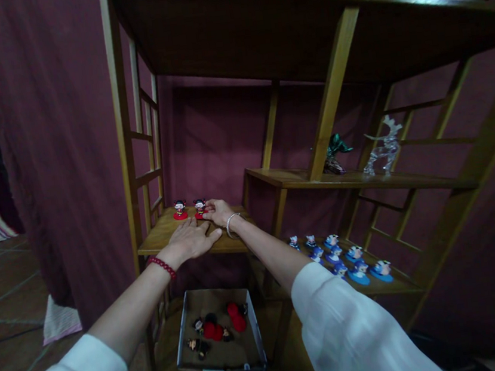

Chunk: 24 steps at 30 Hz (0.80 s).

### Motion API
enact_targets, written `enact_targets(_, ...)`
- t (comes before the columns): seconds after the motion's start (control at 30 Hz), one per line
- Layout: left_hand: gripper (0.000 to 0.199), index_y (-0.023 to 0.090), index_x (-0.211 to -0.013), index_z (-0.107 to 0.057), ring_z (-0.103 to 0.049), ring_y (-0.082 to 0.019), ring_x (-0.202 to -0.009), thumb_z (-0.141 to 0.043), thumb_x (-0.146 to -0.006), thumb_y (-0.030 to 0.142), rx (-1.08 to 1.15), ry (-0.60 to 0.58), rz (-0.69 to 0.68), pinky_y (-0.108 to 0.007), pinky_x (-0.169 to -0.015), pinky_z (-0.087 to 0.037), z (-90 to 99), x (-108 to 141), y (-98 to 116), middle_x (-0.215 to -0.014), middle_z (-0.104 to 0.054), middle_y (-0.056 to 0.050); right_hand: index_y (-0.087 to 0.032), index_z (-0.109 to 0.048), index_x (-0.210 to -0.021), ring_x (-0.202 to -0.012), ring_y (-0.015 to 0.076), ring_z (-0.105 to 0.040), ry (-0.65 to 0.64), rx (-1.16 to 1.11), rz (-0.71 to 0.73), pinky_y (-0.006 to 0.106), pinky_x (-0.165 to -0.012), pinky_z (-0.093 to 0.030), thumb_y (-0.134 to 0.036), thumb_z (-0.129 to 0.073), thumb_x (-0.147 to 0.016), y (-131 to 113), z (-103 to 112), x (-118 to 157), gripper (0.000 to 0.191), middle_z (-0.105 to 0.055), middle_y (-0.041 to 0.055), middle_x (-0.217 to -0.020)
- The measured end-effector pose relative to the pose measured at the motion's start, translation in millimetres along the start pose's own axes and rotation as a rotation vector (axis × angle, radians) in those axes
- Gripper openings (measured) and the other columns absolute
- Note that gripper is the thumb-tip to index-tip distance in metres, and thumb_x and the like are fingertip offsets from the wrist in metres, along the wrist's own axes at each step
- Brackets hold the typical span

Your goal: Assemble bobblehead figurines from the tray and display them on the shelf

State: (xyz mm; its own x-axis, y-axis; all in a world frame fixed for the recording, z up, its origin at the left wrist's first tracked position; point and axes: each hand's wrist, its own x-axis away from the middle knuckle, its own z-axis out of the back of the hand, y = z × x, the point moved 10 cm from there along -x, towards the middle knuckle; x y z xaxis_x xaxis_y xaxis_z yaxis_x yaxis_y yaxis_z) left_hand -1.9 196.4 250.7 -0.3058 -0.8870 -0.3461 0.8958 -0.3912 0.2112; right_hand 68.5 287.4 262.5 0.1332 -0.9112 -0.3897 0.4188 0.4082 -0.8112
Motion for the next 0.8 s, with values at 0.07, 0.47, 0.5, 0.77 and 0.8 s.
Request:
enact_targets(0.07,0.070,0.019,-0.120,-0.050,-0.038,-0.031,-0.121,-0.027,-0.075,0.067,0.011,0.013,-0.004,-0.045,-0.098,-0.024,0.4,-2,-1,-0.125,-0.049,-0.016,-0.016,-0.061,-0.078,-0.071,0.0111,-0.059,-0.008,0.030,0.000,0.028,-0.076,-0.048,-0.001,-0.068,-0.055,-1,-1,0,0.028,-0.064,-0.0011,-0.073)
enact_targets(0.47,0.071,0.020,-0.122,-0.048,-0.036,-0.033,-0.122,-0.028,-0.074,0.068,0.054,0.000,0.010,-0.046,-0.097,-0.024,-8.1,-12,-10,-0.129,-0.045,-0.016,-0.016,-0.060,-0.081,-0.071,0.0098,-0.059,0.001,0.051,0.002,0.024,-0.075,-0.048,-0.002,-0.066,-0.056,9,-4,-7,0.029,-0.063,-0.0015,-0.076)
enact_targets(0.5,0.072,0.019,-0.123,-0.048,-0.035,-0.033,-0.122,-0.027,-0.074,0.067,0.051,0.001,0.010,-0.046,-0.098,-0.024,-8.4,-12,-10,-0.129,-0.044,-0.017,-0.016,-0.059,-0.082,-0.071,0.0095,-0.058,-0.001,0.049,0.003,0.024,-0.074,-0.048,-0.002,-0.066,-0.057,10,-4,-8,0.030,-0.063,-0.0015,-0.077)
enact_targets(0.77,0.070,0.020,-0.123,-0.047,-0.034,-0.033,-0.123,-0.024,-0.076,0.066,0.040,0.009,0.010,-0.047,-0.098,-0.023,-9.4,-12,-11,-0.131,-0.042,-0.016,-0.017,-0.058,-0.077,-0.067,0.0083,-0.055,-0.025,0.051,0.003,0.021,-0.070,-0.045,-0.003,-0.063,-0.056,13,-5,-9,0.025,-0.059,-0.0059,-0.067)
enact_targets(0.8,0.070,0.020,-0.123,-0.047,-0.034,-0.032,-0.123,-0.023,-0.076,0.066,0.034,0.008,0.009,-0.046,-0.098,-0.023,-9.5,-13,-11,-0.132,-0.042,-0.016,-0.017,-0.058,-0.076,-0.066,0.0081,-0.054,-0.028,0.051,0.004,0.020,-0.068,-0.044,-0.003,-0.063,-0.056,12,-4,-8,0.024,-0.057,-0.0063,-0.066)
